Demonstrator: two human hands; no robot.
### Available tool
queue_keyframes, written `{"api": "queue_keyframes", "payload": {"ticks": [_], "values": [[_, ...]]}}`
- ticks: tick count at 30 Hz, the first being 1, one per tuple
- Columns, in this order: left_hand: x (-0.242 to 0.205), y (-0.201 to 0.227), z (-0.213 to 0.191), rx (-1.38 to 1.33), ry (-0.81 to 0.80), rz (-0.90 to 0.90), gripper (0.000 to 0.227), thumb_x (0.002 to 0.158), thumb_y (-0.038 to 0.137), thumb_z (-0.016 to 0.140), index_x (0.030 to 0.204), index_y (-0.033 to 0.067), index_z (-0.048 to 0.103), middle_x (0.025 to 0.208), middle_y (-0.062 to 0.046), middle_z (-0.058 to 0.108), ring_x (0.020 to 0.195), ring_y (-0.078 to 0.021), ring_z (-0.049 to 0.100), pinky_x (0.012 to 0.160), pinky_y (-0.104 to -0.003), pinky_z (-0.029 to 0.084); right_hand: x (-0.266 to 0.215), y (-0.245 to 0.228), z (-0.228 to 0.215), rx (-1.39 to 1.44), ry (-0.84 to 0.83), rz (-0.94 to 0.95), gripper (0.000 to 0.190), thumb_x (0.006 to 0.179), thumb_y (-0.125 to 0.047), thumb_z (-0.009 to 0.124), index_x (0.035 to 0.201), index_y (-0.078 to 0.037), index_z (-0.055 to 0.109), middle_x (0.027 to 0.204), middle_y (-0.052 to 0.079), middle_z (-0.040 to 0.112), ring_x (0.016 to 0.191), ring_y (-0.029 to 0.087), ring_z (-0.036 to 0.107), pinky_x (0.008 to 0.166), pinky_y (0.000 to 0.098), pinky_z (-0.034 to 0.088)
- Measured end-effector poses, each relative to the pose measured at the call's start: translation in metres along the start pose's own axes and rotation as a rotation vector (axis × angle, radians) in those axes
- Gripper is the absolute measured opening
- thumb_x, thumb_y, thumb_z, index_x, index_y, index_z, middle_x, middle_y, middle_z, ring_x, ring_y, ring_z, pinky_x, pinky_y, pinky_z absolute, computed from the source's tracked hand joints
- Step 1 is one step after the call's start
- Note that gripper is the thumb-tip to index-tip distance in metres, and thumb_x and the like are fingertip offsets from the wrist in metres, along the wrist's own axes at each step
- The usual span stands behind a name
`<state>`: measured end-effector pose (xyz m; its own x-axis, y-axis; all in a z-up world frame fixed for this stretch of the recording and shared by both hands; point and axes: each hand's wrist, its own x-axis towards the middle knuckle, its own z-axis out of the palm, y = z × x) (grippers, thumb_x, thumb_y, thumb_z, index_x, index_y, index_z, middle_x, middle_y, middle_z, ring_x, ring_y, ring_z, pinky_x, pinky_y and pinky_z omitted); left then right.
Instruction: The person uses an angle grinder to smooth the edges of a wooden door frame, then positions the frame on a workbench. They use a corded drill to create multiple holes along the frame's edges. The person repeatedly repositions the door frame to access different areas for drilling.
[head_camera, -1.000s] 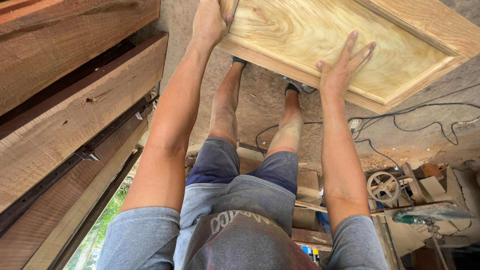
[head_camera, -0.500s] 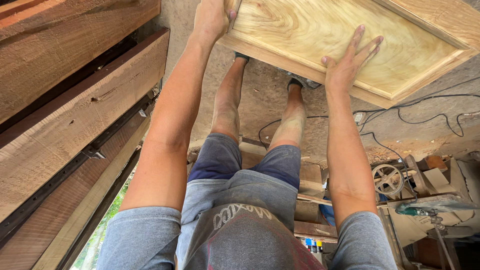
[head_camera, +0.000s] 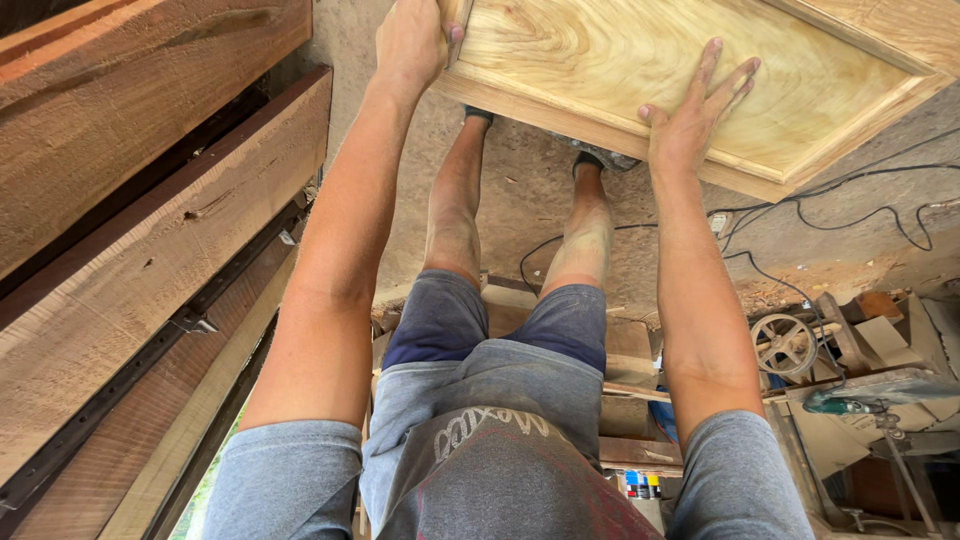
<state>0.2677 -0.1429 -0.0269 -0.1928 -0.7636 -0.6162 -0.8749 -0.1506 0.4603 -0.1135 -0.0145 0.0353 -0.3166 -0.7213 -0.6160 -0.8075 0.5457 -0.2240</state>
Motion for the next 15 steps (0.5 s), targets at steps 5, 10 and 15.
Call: {"api": "queue_keyframes", "payload": {"ticks": [5,10,15], "values": [[-0.0009,0.0045,0.0010,0.006,-0.021,-0.062,0.044,0.089,0.026,0.081,0.114,-0.0025,0.058,0.104,-0.020,0.070,0.093,-0.0401,0.069,0.074,-0.051,0.055,-0.0011,-0.0024,-0.0027,0.000,0.004,-0.012,0.129,0.079,-0.012,0.097,0.174,-0.024,0.012,0.169,0.029,-0.017,0.157,0.054,-0.004,0.134,0.0510,0.018],[0.0008,0.0056,-0.0014,0.032,-0.066,-0.084,0.047,0.091,0.029,0.082,0.116,-0.0003,0.057,0.108,-0.019,0.070,0.097,-0.0398,0.069,0.079,-0.051,0.056,-0.0034,-0.0029,-0.0037,-0.003,0.007,-0.016,0.129,0.080,-0.013,0.098,0.174,-0.025,0.011,0.168,0.028,-0.018,0.158,0.054,-0.003,0.134,0.0514,0.018],[0.0013,0.0068,-0.0053,0.029,-0.049,-0.070,0.050,0.089,0.029,0.083,0.118,-0.0006,0.055,0.109,-0.020,0.069,0.097,-0.0406,0.069,0.078,-0.051,0.055,-0.0031,-0.0014,-0.0018,0.001,0.019,-0.017,0.130,0.079,-0.013,0.098,0.174,-0.026,0.010,0.168,0.028,-0.018,0.158,0.055,-0.003,0.134,0.0521,0.018]]}}
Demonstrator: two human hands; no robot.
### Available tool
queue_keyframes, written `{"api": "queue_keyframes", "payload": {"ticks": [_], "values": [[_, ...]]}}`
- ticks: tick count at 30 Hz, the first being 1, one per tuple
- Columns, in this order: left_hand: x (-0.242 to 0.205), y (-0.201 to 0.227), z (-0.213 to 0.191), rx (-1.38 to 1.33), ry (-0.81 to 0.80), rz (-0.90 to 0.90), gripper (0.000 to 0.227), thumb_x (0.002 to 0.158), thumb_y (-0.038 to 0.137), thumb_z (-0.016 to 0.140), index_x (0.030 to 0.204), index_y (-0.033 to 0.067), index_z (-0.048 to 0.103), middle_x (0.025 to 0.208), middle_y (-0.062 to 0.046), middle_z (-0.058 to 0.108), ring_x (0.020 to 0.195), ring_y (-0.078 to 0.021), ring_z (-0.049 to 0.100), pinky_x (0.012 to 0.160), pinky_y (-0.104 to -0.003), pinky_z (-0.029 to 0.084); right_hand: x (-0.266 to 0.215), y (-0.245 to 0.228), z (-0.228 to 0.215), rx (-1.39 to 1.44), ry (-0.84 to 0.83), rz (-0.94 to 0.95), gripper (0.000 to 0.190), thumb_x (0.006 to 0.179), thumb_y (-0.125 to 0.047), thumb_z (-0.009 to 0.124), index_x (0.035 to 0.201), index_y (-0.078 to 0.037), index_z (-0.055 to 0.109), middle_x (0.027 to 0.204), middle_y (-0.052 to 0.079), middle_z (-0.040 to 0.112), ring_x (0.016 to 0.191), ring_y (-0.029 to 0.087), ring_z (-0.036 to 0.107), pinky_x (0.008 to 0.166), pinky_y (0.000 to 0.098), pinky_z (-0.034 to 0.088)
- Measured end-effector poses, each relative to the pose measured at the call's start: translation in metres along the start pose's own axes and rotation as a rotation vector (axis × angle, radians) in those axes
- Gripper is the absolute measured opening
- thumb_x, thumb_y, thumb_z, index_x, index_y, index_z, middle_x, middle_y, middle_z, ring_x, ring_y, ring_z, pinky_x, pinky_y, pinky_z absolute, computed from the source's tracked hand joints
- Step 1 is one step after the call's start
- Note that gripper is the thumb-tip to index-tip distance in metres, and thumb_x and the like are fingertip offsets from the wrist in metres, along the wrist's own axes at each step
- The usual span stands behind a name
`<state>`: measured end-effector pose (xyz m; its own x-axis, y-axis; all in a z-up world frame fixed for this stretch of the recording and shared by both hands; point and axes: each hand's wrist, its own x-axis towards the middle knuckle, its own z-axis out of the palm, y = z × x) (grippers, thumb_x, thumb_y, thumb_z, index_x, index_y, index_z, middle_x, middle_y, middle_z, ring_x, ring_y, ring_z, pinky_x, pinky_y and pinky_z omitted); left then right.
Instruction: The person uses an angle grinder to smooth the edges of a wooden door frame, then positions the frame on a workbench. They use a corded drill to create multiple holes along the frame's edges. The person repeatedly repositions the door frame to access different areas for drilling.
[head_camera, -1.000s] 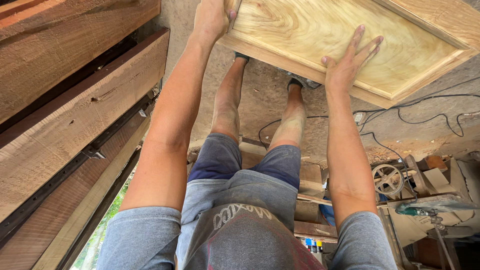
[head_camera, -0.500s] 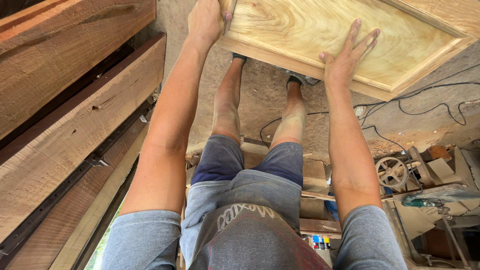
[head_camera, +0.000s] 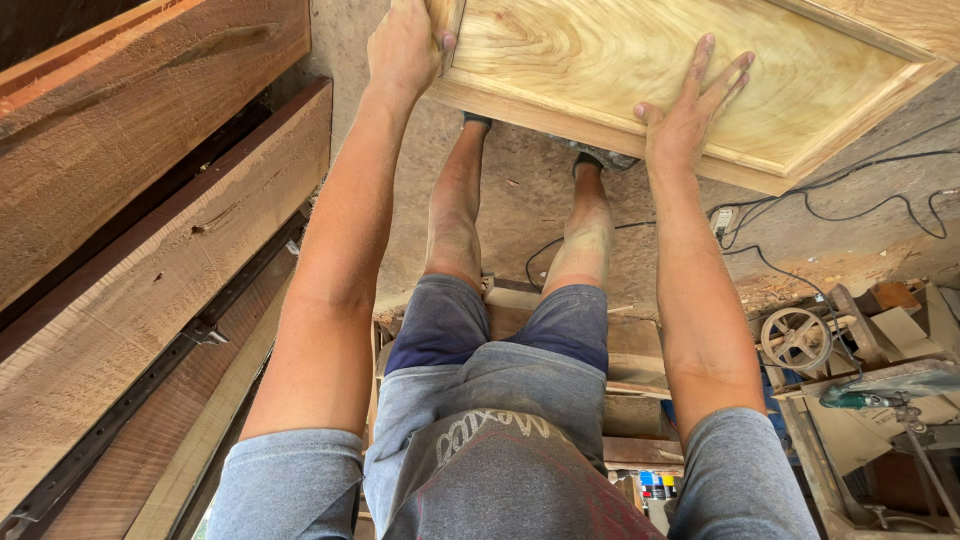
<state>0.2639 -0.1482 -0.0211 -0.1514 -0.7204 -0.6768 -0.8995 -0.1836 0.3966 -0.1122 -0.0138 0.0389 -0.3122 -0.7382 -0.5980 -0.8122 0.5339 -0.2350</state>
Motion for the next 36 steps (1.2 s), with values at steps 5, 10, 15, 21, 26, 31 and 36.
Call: {"api": "queue_keyframes", "payload": {"ticks": [5,10,15,21,26,31,36], "values": [[0.001,-0.001,0.004,0.023,-0.016,0.003,0.054,0.089,0.032,0.083,0.120,-0.0007,0.052,0.110,-0.021,0.068,0.097,-0.0409,0.069,0.077,-0.051,0.055,0.001,0.004,0.003,-0.003,0.003,-0.002,0.131,0.078,-0.015,0.099,0.174,-0.026,0.011,0.168,0.028,-0.018,0.157,0.055,-0.001,0.134,0.0520,0.019],[0.006,-0.003,0.003,-0.004,-0.069,-0.017,0.063,0.090,0.035,0.079,0.124,-0.0048,0.045,0.110,-0.024,0.065,0.091,-0.0373,0.070,0.069,-0.046,0.059,0.004,0.010,0.010,-0.039,0.054,-0.034,0.132,0.075,-0.015,0.099,0.172,-0.025,0.011,0.169,0.030,-0.012,0.157,0.054,0.001,0.133,0.0518,0.019],[0.008,-0.021,0.002,0.083,-0.045,0.155,0.066,0.099,0.036,0.084,0.134,-0.0013,0.042,0.108,-0.028,0.066,0.088,-0.0500,0.065,0.070,-0.058,0.052,0.006,0.011,0.026,-0.035,0.135,0.016,0.131,0.067,-0.020,0.103,0.166,-0.028,0.017,0.168,0.028,-0.003,0.157,0.047,0.007,0.130,0.0474,0.020],[0.005,-0.013,-0.013,-0.067,-0.113,0.069,0.093,0.099,0.013,0.077,0.161,-0.0096,0.012,0.143,-0.026,0.061,0.123,-0.0394,0.067,0.098,-0.046,0.059,0.011,-0.005,0.021,-0.065,0.071,0.105,0.121,0.075,-0.011,0.092,0.165,-0.033,0.013,0.169,0.024,-0.010,0.156,0.047,0.001,0.120,0.0472,0.026],[0.005,-0.008,-0.017,0.069,-0.127,0.096,0.099,0.100,0.027,0.077,0.159,-0.0141,0.009,0.139,-0.027,0.063,0.121,-0.0403,0.067,0.100,-0.050,0.057,0.010,-0.008,0.019,-0.086,0.155,0.064,0.126,0.068,-0.015,0.094,0.162,-0.038,0.012,0.167,0.023,-0.009,0.155,0.047,0.004,0.125,0.0513,0.026],[0.002,-0.014,-0.016,0.174,-0.118,0.100,0.102,0.098,0.031,0.077,0.157,-0.0170,0.009,0.136,-0.029,0.063,0.118,-0.0417,0.067,0.098,-0.051,0.056,0.010,-0.003,0.030,-0.088,0.182,0.059,0.128,0.067,-0.018,0.094,0.161,-0.039,0.009,0.166,0.025,-0.008,0.155,0.048,0.005,0.127,0.0528,0.025],[0.001,-0.018,-0.010,0.261,-0.016,0.174,0.101,0.097,0.031,0.080,0.154,-0.0197,0.013,0.131,-0.030,0.063,0.116,-0.0405,0.068,0.097,-0.050,0.057,0.009,-0.005,0.032,-0.065,0.217,0.058,0.128,0.066,-0.021,0.093,0.160,-0.040,0.009,0.166,0.024,-0.005,0.155,0.048,0.006,0.125,0.0552,0.031]]}}
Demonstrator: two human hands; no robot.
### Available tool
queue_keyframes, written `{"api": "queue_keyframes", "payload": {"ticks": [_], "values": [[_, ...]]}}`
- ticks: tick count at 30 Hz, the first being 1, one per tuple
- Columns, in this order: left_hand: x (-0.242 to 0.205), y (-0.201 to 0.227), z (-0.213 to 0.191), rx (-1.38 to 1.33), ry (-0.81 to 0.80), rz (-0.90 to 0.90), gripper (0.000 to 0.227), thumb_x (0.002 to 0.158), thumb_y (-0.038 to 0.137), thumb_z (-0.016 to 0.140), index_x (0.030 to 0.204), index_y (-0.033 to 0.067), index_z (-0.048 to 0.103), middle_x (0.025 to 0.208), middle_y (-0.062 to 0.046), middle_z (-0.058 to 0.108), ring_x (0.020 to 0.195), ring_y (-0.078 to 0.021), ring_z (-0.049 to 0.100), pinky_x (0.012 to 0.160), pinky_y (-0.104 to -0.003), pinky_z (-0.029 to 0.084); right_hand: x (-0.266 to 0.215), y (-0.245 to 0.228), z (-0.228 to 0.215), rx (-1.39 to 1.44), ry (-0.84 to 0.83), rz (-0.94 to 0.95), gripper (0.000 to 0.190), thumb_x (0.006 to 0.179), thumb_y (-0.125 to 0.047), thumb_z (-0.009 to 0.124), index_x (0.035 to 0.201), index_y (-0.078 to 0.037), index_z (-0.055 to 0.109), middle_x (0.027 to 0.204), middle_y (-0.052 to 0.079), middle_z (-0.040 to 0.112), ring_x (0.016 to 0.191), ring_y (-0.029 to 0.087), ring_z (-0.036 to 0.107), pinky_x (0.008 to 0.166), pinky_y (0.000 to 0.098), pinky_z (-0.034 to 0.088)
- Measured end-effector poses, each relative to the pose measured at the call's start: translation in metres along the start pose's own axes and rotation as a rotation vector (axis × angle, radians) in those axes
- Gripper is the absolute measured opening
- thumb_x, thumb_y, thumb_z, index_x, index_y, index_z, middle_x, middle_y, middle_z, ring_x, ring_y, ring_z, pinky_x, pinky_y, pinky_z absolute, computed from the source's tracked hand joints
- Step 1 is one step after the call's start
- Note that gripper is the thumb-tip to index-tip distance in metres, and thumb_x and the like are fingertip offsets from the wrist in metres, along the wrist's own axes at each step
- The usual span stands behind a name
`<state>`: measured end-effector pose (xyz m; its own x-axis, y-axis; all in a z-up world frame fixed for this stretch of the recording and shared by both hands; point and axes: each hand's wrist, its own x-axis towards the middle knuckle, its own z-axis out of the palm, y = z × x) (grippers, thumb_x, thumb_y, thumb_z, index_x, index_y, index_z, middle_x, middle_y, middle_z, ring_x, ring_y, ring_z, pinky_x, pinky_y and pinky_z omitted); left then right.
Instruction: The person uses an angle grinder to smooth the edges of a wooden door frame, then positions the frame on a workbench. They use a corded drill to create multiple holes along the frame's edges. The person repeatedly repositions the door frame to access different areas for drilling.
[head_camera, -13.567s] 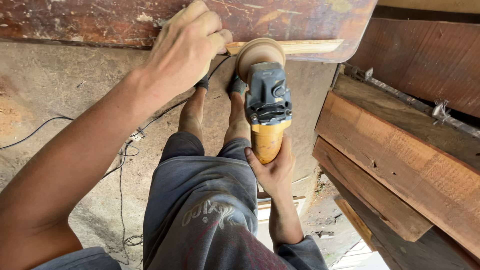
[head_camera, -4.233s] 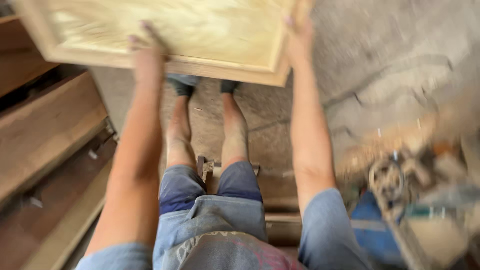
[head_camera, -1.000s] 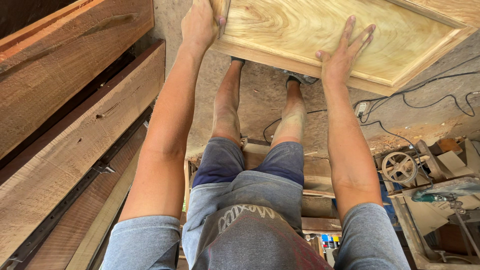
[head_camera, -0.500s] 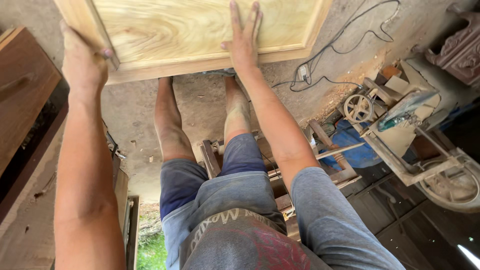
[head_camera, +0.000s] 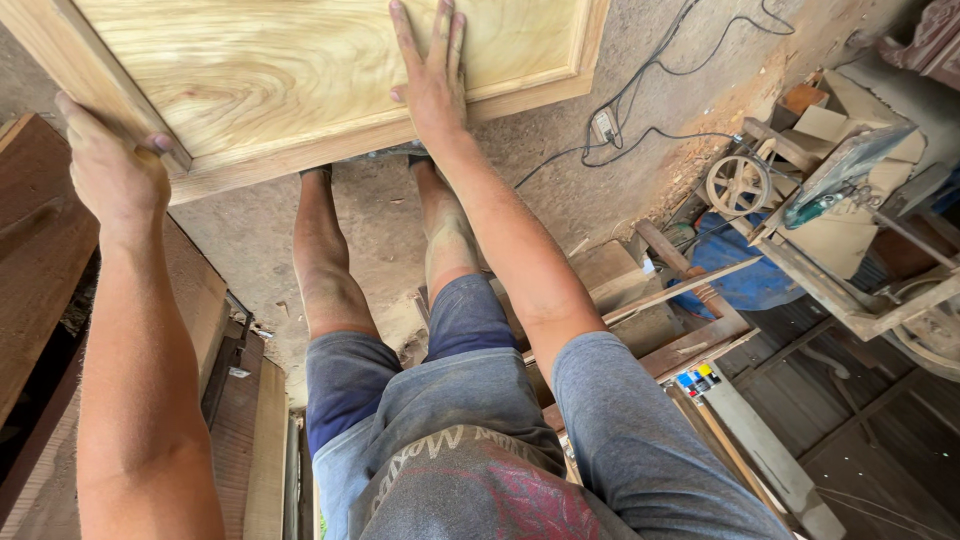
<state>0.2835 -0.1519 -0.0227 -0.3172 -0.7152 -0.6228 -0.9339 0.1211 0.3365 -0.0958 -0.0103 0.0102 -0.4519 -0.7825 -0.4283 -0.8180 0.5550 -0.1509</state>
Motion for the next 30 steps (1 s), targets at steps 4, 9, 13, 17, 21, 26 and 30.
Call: {"api": "queue_keyframes", "payload": {"ticks": [4,9,13,17,21,26,30], "values": [[-0.008,0.000,0.013,0.003,0.074,-0.078,0.095,0.099,0.027,0.080,0.157,-0.0156,0.018,0.136,-0.028,0.061,0.122,-0.0390,0.067,0.100,-0.047,0.060,-0.001,0.000,-0.002,0.015,-0.037,0.038,0.123,0.069,-0.023,0.093,0.159,-0.040,0.012,0.167,0.023,0.001,0.156,0.048,0.007,0.117,0.0625,0.037],[-0.023,-0.001,0.028,0.011,0.163,-0.122,0.087,0.109,0.023,0.080,0.162,-0.0098,0.019,0.146,-0.027,0.054,0.140,-0.0387,0.060,0.113,-0.047,0.057,-0.007,0.007,-0.002,0.132,-0.024,0.027,0.115,0.074,-0.023,0.092,0.159,-0.038,0.015,0.168,0.020,0.008,0.157,0.048,0.010,0.117,0.0646,0.036],[-0.039,0.016,0.032,0.003,0.383,0.032,0.094,0.102,0.027,0.071,0.161,-0.0103,0.008,0.158,-0.033,0.032,0.150,-0.0440,0.047,0.123,-0.049,0.044,-0.045,0.033,-0.011,0.329,0.084,-0.055,0.107,0.085,-0.032,0.090,0.164,-0.030,0.018,0.167,0.021,0.006,0.156,0.042,0.015,0.129,0.0609,0.023],[-0.081,0.081,0.028,-0.060,0.367,-0.018,0.085,0.105,0.013,0.066,0.164,-0.0073,0.007,0.164,-0.035,0.025,0.156,-0.0462,0.042,0.129,-0.050,0.037,-0.138,0.107,-0.034,0.565,0.124,-0.031,0.089,0.098,-0.021,0.083,0.165,-0.017,0.025,0.171,0.020,0.009,0.160,0.041,0.018,0.131,0.0485,0.029],[-0.153,0.170,0.008,-0.183,-0.112,-0.070,0.074,0.103,0.023,0.075,0.161,-0.0014,0.035,0.157,-0.030,0.038,0.139,-0.0422,0.046,0.116,-0.053,0.040,-0.257,0.215,-0.048,0.678,-0.234,0.294,0.081,0.090,-0.026,0.079,0.156,-0.007,0.035,0.158,0.023,0.044,0.147,0.038,0.041,0.120,0.0440,0.035],[-0.238,0.239,-0.033,-0.256,-0.184,0.077,0.065,0.096,0.029,0.077,0.148,0.0004,0.051,0.135,-0.028,0.057,0.113,-0.0364,0.065,0.097,-0.047,0.053,-0.397,0.314,-0.083,0.725,-0.325,0.539,0.078,0.083,-0.034,0.083,0.140,0.009,0.052,0.138,0.027,0.061,0.129,0.035,0.061,0.106,0.0402,0.049],[-0.291,0.244,-0.044,-0.315,-0.132,0.076,0.064,0.095,0.030,0.077,0.147,0.0012,0.053,0.131,-0.025,0.065,0.110,-0.0356,0.068,0.094,-0.044,0.053,-0.445,0.353,-0.121,0.605,-0.302,0.719,0.071,0.084,-0.039,0.081,0.135,0.005,0.060,0.125,0.023,0.071,0.118,0.030,0.067,0.103,0.0383,0.050]]}}
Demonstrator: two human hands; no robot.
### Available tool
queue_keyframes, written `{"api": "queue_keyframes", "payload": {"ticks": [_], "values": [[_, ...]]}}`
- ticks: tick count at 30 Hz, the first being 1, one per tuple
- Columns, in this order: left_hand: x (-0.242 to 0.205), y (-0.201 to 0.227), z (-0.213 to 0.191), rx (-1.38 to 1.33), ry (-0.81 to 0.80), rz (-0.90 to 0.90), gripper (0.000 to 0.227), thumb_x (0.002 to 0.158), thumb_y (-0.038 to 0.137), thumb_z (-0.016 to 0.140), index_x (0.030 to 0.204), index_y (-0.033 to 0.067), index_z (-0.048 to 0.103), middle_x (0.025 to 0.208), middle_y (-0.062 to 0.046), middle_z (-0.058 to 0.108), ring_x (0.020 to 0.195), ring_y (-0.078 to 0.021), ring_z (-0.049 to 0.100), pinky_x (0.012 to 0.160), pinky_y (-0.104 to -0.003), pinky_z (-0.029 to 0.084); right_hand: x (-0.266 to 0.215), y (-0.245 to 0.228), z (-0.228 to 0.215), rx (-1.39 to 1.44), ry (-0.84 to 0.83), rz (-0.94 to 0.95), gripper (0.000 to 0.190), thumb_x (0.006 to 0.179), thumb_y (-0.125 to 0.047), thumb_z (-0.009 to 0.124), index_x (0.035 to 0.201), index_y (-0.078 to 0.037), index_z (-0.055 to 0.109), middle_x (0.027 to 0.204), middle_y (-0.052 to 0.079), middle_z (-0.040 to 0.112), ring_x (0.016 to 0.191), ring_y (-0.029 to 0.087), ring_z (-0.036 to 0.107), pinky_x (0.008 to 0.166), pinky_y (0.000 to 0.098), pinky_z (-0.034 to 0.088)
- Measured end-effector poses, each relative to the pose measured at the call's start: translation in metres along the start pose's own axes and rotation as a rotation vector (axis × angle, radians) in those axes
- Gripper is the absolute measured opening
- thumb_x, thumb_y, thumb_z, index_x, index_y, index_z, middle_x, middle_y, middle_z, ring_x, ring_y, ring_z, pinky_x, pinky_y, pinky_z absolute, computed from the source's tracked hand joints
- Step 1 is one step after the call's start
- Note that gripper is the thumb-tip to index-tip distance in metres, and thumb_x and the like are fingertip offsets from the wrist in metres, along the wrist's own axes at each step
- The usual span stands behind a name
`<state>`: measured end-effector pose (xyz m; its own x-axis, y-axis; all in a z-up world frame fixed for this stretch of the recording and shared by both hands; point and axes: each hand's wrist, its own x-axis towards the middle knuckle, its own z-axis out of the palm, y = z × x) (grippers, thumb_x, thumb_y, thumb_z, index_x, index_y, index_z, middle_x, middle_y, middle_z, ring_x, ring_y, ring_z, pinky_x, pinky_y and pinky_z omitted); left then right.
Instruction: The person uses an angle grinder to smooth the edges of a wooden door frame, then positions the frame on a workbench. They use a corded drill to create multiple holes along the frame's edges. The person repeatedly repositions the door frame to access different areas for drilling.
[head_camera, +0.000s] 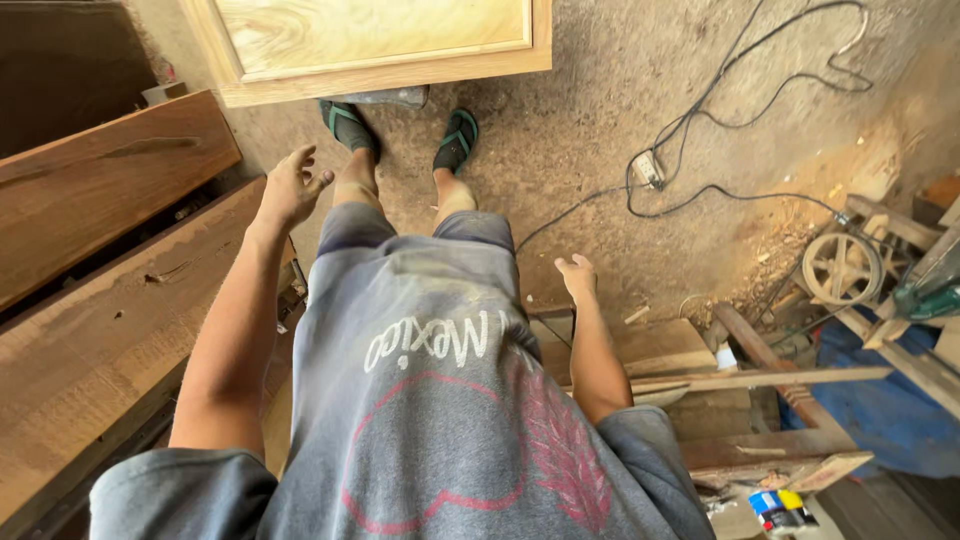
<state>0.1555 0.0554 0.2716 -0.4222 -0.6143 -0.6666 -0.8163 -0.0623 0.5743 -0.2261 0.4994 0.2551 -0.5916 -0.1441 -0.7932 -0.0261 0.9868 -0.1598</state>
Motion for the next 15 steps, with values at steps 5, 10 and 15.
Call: {"api": "queue_keyframes", "payload": {"ticks": [5,10,15], "values": [[-0.042,-0.021,-0.004,0.023,0.106,-0.131,0.063,0.096,0.032,0.076,0.146,0.0013,0.054,0.130,-0.024,0.067,0.112,-0.0337,0.068,0.095,-0.043,0.054,0.007,-0.021,-0.022,0.177,0.089,-0.095,0.069,0.086,-0.037,0.080,0.135,0.006,0.059,0.128,0.020,0.069,0.117,0.027,0.067,0.099,0.0360,0.051],[-0.076,-0.034,0.001,-0.033,0.205,-0.233,0.062,0.096,0.032,0.075,0.146,0.0020,0.054,0.130,-0.022,0.067,0.116,-0.0322,0.067,0.097,-0.042,0.053,0.040,-0.071,-0.027,0.380,-0.034,-0.290,0.070,0.091,-0.030,0.078,0.143,0.007,0.051,0.132,0.022,0.068,0.120,0.025,0.068,0.100,0.0333,0.052],[-0.107,-0.033,0.019,-0.144,0.272,-0.311,0.062,0.096,0.033,0.074,0.146,0.0034,0.053,0.133,-0.021,0.066,0.120,-0.0307,0.065,0.098,-0.041,0.053,0.066,-0.110,-0.041,0.379,-0.122,-0.275,0.073,0.088,-0.032,0.076,0.146,0.003,0.048,0.132,0.020,0.066,0.116,0.024,0.067,0.091,0.0351,0.054]]}}
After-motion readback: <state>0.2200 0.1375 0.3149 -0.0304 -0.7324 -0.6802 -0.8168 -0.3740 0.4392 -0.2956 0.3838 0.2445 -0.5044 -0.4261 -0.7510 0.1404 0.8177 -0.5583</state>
